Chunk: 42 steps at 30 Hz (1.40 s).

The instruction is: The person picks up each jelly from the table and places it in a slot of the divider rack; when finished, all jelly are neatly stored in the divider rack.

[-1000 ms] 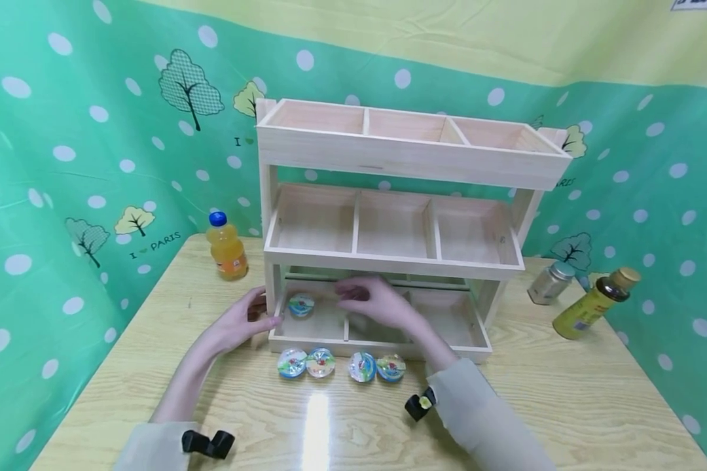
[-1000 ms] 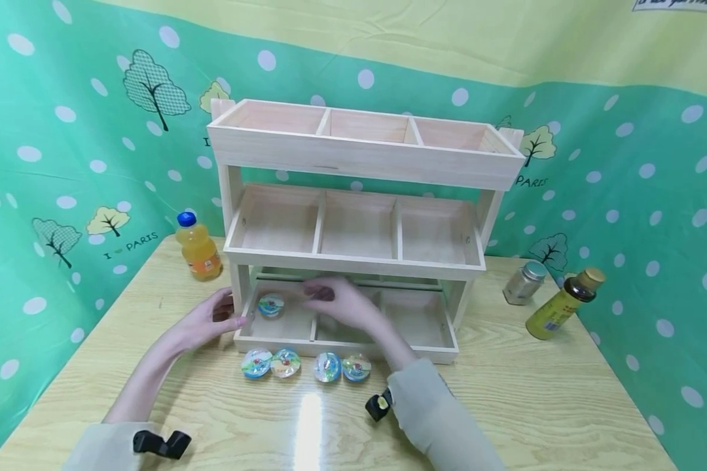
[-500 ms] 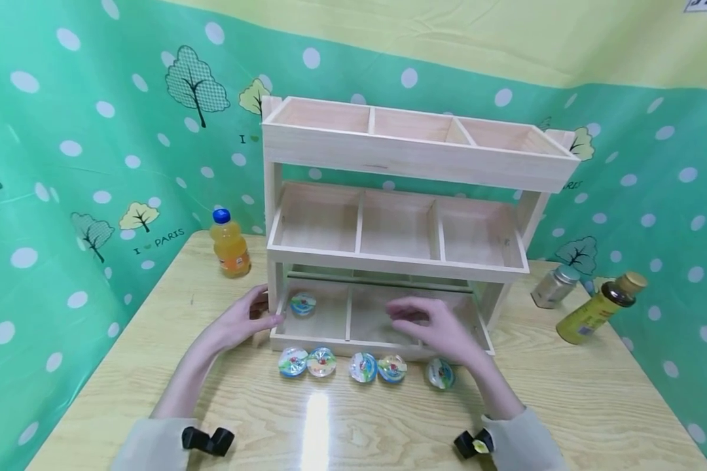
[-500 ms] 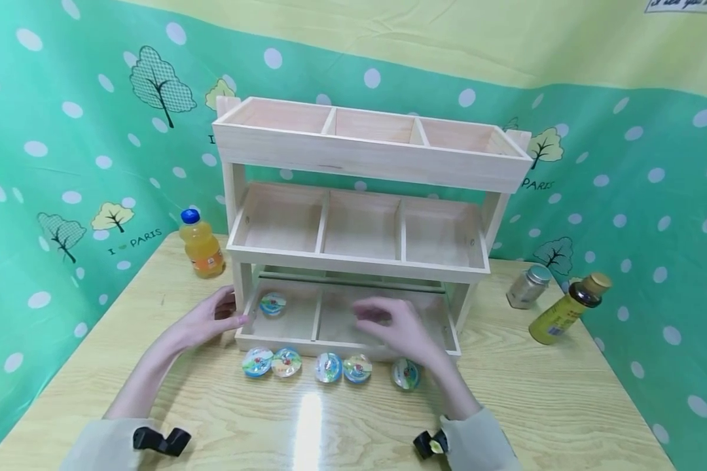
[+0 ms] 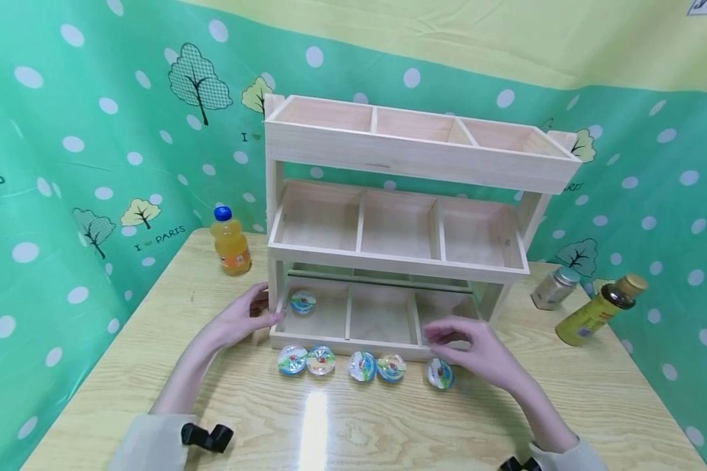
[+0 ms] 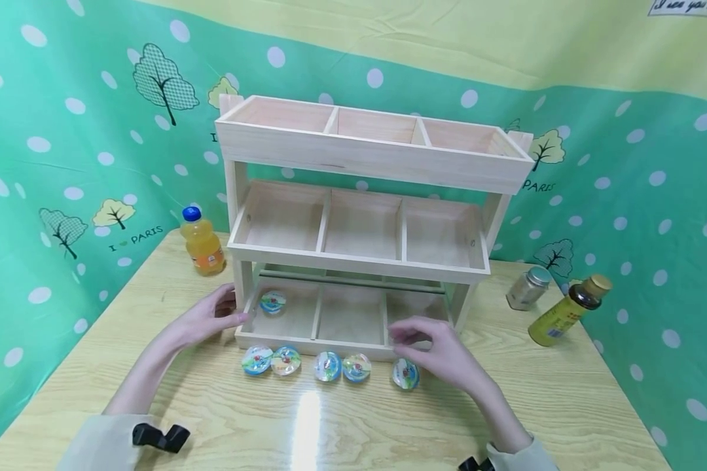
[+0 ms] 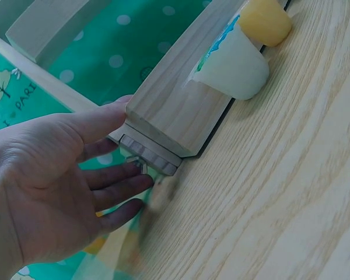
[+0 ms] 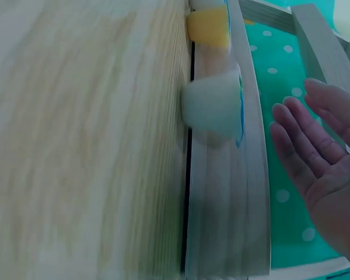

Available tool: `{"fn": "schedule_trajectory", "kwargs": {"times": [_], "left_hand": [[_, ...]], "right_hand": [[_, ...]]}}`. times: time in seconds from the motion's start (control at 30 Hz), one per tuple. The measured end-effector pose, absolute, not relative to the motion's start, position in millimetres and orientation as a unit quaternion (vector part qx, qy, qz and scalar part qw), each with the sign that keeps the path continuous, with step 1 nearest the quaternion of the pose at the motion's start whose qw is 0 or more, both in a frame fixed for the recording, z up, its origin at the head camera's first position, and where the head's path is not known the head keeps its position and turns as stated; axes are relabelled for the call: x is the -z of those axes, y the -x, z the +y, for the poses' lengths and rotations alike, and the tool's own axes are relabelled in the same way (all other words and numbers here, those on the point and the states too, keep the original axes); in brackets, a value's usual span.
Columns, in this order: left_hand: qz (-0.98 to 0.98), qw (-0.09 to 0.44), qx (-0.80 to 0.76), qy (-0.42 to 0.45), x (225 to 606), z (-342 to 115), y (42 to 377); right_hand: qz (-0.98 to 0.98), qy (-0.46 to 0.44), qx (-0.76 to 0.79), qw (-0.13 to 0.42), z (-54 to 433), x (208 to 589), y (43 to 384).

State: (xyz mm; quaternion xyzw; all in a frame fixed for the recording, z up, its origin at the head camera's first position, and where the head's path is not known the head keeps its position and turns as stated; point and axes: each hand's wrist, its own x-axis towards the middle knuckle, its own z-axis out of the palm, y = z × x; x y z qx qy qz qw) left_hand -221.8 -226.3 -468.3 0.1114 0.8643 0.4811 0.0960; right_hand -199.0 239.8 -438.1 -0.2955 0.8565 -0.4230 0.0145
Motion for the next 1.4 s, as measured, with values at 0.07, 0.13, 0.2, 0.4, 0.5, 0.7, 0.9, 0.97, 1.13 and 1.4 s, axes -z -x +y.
{"fn": "schedule_trajectory", "kwargs": {"times": [0.07, 0.13, 0.2, 0.4, 0.5, 0.7, 0.9, 0.97, 1.13, 1.4], "left_hand": [[0.864, 0.096, -0.481, -0.112, 467.5, -226.0, 221.9], [0.865, 0.097, -0.480, -0.113, 467.1, -226.0, 221.7], [0.865, 0.097, -0.480, -0.112, 467.1, -225.9, 221.8], [0.864, 0.096, -0.481, -0.114, 468.4, -225.9, 222.5], [0.865, 0.096, -0.479, -0.116, 469.1, -226.1, 222.6], [0.870, 0.091, -0.472, -0.109, 468.0, -226.4, 221.7], [0.870, 0.096, -0.473, -0.107, 469.5, -226.7, 222.2], [0.869, 0.097, -0.474, -0.101, 469.9, -227.4, 222.5], [0.871, 0.097, -0.470, -0.099, 470.6, -229.3, 223.1], [0.868, 0.095, -0.475, -0.110, 471.1, -227.8, 222.2]], "right_hand": [[0.861, 0.298, 0.411, 0.017, 244.9, 437.2, 197.5], [0.868, 0.298, 0.396, 0.020, 248.9, 435.4, 196.0], [0.876, 0.295, 0.380, 0.027, 252.0, 433.1, 194.3], [0.894, 0.293, 0.335, 0.058, 258.7, 425.1, 189.5], [0.895, 0.295, 0.326, 0.073, 263.2, 421.0, 188.5], [0.894, 0.304, 0.307, 0.120, 268.7, 417.1, 190.0], [0.903, 0.301, 0.267, 0.149, 269.2, 412.1, 187.5], [0.906, 0.301, 0.257, 0.147, 268.3, 409.7, 186.3], [0.910, 0.302, 0.245, 0.146, 266.0, 409.2, 184.7], [0.904, 0.327, 0.232, 0.151, 260.9, 416.6, 184.6]]}}
